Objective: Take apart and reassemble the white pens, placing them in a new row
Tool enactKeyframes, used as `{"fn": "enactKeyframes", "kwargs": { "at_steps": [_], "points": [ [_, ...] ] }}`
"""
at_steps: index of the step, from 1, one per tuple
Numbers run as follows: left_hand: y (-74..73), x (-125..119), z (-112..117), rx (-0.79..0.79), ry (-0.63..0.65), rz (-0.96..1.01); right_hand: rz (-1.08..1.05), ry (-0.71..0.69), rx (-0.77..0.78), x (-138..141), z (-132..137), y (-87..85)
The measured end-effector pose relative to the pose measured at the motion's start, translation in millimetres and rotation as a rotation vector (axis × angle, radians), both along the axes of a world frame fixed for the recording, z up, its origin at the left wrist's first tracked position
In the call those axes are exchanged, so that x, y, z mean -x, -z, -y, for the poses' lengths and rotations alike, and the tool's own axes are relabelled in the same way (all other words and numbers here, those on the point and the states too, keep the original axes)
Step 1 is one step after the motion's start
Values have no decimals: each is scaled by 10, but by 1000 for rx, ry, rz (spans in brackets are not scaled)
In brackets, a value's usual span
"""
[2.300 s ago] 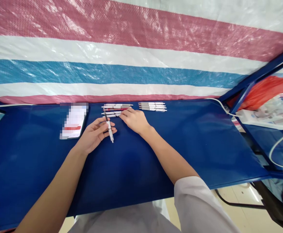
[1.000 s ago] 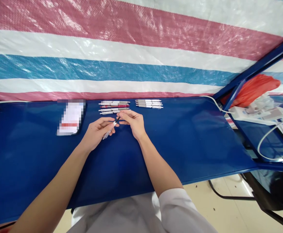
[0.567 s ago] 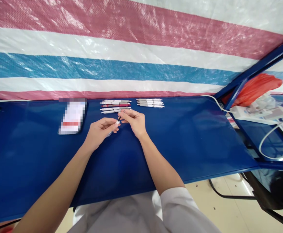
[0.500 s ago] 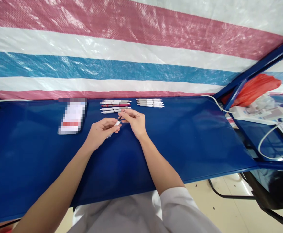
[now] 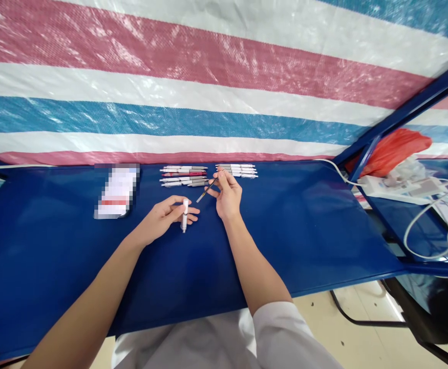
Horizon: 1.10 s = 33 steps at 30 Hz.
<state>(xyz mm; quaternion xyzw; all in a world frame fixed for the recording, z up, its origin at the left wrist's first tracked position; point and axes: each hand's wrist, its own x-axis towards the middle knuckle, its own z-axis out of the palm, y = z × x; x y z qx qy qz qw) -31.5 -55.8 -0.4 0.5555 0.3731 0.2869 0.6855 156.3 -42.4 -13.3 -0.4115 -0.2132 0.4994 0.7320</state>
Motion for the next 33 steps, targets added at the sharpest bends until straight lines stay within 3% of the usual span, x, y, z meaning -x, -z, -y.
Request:
{"fn": "enactKeyframes", "kwargs": {
  "at_steps": [13, 33],
  "points": [
    [0, 96, -163, 112, -448, 266, 124, -120, 20, 58, -5, 32],
    [37, 63, -156, 131, -430, 298, 229, -195, 5, 125, 24, 42]
  ]
}}
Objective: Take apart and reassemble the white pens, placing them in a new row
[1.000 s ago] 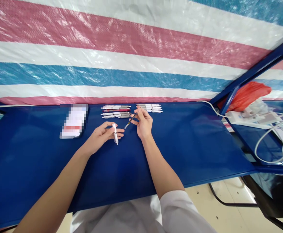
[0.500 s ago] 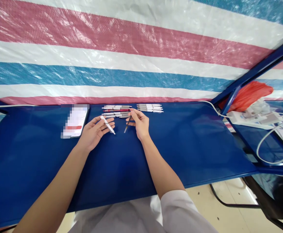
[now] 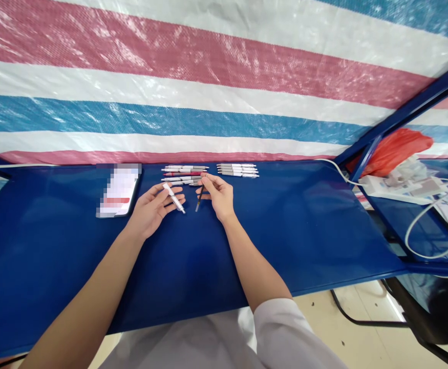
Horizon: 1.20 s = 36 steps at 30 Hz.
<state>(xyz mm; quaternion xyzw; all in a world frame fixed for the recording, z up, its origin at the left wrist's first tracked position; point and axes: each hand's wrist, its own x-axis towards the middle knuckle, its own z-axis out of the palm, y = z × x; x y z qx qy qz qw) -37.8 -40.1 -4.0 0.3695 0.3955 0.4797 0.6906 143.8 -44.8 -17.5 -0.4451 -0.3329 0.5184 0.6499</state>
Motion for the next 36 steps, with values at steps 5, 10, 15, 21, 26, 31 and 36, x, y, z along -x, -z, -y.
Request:
{"fn": "enactKeyframes", "kwargs": {
  "at_steps": [5, 10, 15, 21, 26, 31, 36],
  "points": [
    [6, -4, -1, -26, -4, 7, 2, -1, 3, -6, 5, -6],
    [16, -23, 2, -61, -9, -3, 3, -7, 1, -14, 3, 14],
    [24, -62, 22, -147, -59, -9, 1, -31, 16, -3, 5, 20],
    [45, -100, 45, -207, -95, -32, 12, -38, 5, 24, 13, 18],
    [77, -94, 47, -243, -113, -52, 47, 9, -18, 30, 23, 14],
    [89, -93, 43, -363, -162, -141, 54, 68, -26, 31, 17, -4],
    [81, -105, 52, -488, -208, -222, 37, 150, -33, 16, -11, 31]
  ]
}}
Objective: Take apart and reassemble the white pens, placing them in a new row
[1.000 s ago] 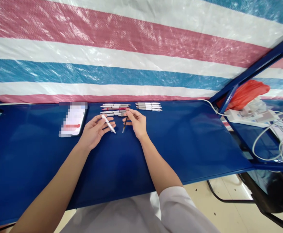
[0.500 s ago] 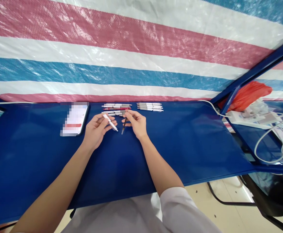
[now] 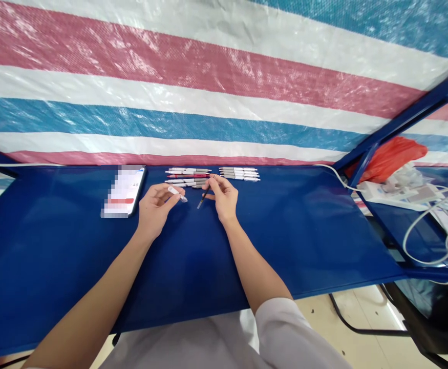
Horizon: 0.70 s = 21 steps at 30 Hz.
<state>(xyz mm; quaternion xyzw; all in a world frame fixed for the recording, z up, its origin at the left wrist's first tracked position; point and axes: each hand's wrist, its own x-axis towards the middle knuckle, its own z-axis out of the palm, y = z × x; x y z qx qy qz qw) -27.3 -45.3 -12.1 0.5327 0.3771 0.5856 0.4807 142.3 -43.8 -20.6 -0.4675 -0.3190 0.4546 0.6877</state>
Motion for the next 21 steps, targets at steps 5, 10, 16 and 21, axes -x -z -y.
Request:
{"fn": "enactKeyframes", "kwargs": {
  "at_steps": [5, 10, 16, 21],
  "points": [
    [10, -7, 18, -61, -12, -84, -27, 21, 3, -4, -9, 11],
    [57, -22, 17, -108, 10, -174, -16, -4, 22, 16, 10, -18],
    [108, -22, -4, -170, 32, -254, -9, -48, 18, 39, 43, -58],
    [104, -31, -5, -174, 36, -253, -11, -38, 39, 42, 43, -80]
  ]
}}
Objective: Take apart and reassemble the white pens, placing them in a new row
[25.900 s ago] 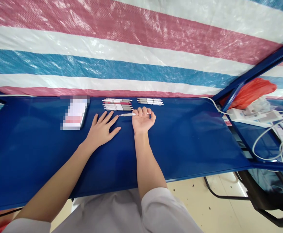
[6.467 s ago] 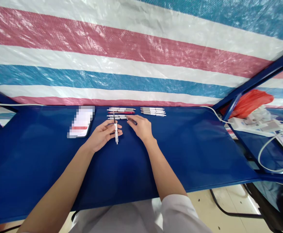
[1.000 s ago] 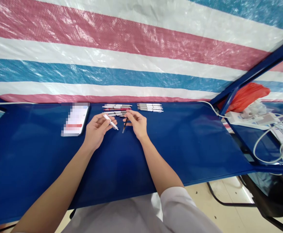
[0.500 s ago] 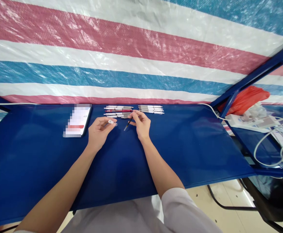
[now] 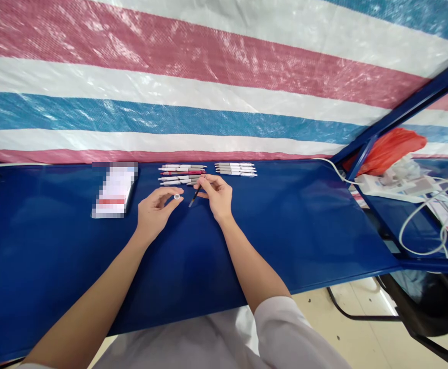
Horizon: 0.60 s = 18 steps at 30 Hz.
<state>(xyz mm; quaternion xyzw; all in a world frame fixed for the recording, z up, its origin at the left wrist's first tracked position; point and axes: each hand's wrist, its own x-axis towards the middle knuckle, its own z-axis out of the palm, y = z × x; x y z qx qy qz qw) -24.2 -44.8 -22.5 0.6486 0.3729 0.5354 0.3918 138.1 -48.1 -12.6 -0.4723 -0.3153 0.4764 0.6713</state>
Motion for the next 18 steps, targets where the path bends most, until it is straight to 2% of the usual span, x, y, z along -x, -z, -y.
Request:
{"fn": "enactKeyframes", "kwargs": {
  "at_steps": [5, 11, 18],
  "points": [
    [-64, -25, 6, 121, -37, 139, -25, -22, 1, -12, -19, 31],
    [-77, -16, -41, 381, -13, 365, -59, -90, -5, 14, -18, 86],
    [-97, -9, -58, 445, -16, 390, -44, -110, -19, 25, -14, 78]
  ]
}}
